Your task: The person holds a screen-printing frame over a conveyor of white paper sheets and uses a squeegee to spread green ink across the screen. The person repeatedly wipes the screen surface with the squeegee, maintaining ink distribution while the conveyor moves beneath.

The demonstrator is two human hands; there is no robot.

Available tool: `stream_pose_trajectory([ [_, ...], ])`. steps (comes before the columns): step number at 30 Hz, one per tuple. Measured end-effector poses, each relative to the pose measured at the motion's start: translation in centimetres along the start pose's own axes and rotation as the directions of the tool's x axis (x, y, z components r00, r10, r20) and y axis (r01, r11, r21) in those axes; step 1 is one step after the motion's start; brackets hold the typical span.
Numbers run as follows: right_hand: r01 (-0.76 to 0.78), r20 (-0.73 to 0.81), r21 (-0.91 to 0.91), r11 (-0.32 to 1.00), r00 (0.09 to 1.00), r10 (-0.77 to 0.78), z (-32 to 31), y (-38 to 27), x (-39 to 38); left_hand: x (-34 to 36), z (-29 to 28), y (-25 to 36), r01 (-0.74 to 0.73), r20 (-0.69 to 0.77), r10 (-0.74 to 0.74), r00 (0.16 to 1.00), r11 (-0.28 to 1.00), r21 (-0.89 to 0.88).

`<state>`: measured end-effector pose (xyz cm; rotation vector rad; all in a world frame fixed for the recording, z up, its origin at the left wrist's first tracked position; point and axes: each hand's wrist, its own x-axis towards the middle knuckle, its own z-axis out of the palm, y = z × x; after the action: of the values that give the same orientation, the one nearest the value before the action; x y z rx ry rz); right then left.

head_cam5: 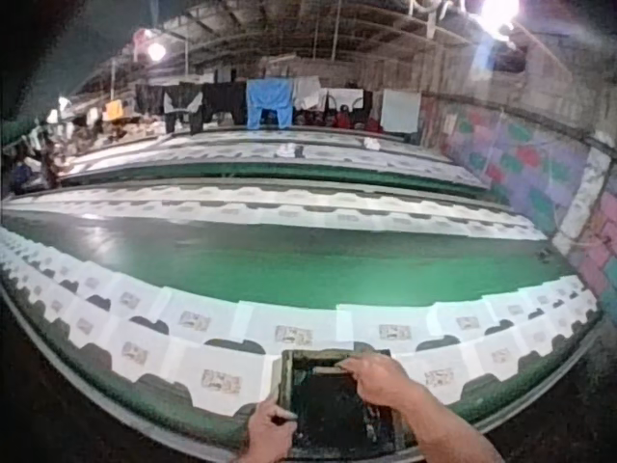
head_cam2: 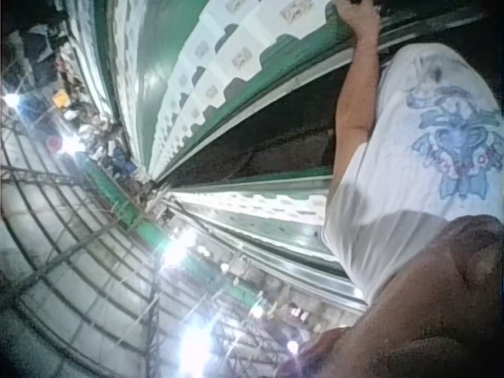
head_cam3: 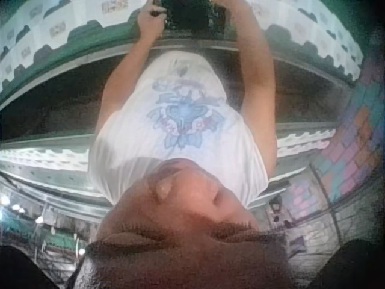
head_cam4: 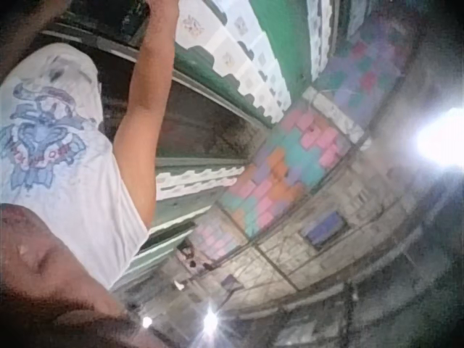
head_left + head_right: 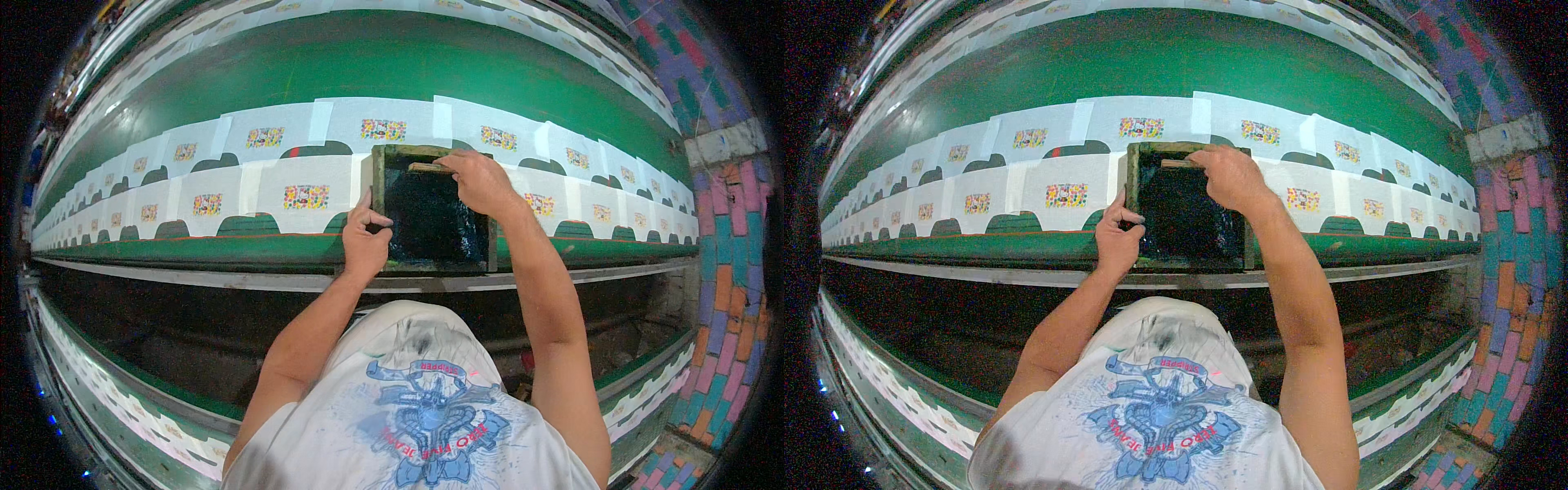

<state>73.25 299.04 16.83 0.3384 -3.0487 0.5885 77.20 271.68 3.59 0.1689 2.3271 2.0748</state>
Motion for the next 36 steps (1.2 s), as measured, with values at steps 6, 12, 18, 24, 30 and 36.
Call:
stream_pose_trajectory([
  [6, 0.091, -0.019, -0.038, 0.995, 0.996, -0.092, 1.8, -1.5, -2.8, -0.2, -0.2, 0.3, -0.011, 0.003, 0.011, 1.0, 1.0, 0.026],
  [12, 0.115, -0.065, -0.015, 0.993, 0.991, -0.116, 2.9, -5.1, -9.0, -0.5, -0.5, 1.0, -0.011, 0.021, 0.009, 1.0, 0.996, 0.086],
  [18, 0.072, 0.0, -0.003, 0.997, 0.997, -0.072, 2.2, -8.1, -12.8, -0.3, -0.4, 0.6, -0.032, 0.006, 0.032, 0.999, 0.997, 0.074],
  [24, 0.111, -0.115, 0.106, 0.988, 0.988, -0.099, 2.9, -6.4, -14.0, -0.1, -0.5, 0.5, 0.01, 0.003, -0.011, 1.0, 0.994, 0.104],
  [30, 0.111, -0.308, 0.24, 0.964, 0.951, -0.032, 2.5, -2.6, -17.3, -0.7, 1.9, 4.1, -0.137, 0.01, 0.136, 0.991, 0.985, 0.104],
  [36, 0.053, -0.365, 0.257, 0.965, 0.93, 0.046, 0.0, 4.3, -22.5, -2.1, 11.1, 4.6, -0.138, 0.008, 0.138, 0.99, 0.99, 0.034],
])
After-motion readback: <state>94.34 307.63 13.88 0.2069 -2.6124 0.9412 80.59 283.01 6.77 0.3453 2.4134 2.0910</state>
